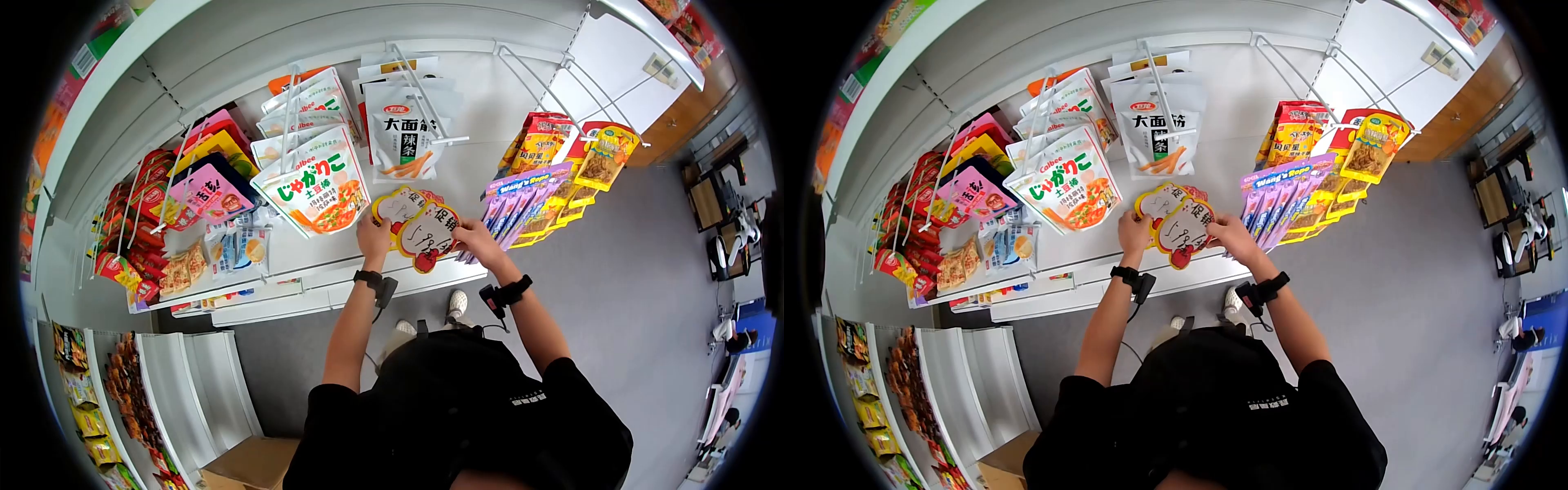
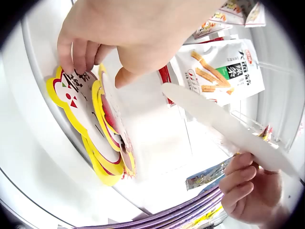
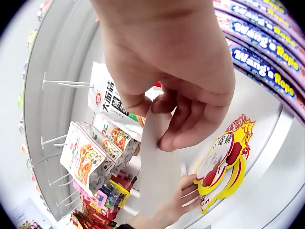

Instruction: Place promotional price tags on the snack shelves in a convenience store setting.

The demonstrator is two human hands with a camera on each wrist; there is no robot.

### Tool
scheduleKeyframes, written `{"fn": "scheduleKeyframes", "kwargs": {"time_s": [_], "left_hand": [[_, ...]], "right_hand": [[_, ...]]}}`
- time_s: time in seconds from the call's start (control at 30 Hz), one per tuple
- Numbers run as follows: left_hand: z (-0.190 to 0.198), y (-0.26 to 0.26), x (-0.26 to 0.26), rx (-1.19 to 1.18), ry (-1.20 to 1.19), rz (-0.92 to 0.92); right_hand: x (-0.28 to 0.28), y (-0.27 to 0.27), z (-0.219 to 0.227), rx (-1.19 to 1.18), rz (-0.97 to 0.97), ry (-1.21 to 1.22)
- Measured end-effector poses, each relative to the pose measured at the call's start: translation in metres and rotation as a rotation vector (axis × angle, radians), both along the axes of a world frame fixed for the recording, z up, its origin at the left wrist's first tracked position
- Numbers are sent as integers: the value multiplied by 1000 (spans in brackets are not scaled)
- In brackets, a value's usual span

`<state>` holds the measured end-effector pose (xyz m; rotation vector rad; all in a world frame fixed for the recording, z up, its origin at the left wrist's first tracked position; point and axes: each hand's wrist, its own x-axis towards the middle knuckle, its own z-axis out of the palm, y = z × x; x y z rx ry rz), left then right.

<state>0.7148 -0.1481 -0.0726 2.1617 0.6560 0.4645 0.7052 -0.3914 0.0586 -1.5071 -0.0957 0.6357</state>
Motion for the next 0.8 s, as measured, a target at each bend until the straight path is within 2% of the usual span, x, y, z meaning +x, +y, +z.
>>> {"fn": "scheduleKeyframes", "kwargs": {"time_s": [0.07,0.17,0.27,0.37,0.4,0.5,0.53,0.6,0.7,0.8], "left_hand": [[4,-3,-14,215,-64,58],[31,-9,-38,-577,-30,-186],[61,-22,-60,-877,93,-392],[86,-42,-78,-933,-40,-465],[92,-45,-82,-881,-83,-523],[95,-59,-84,-804,-246,-546],[97,-65,-85,-846,-280,-522],[105,-76,-86,-929,-345,-475],[122,-92,-89,-695,-391,-544],[139,-114,-96,-750,-412,-535]], "right_hand": [[-8,-8,8,-12,-11,-82],[-13,-22,2,-11,-31,-198],[-17,-28,8,32,-3,-300],[-21,-35,18,-42,42,-373],[-24,-36,29,-125,44,-475],[-33,-42,56,-292,110,-823],[-36,-44,64,-289,109,-956],[-43,-52,76,-254,132,-1051],[-51,-69,90,-240,167,-1139],[-55,-91,94,-192,158,-1223]]}}
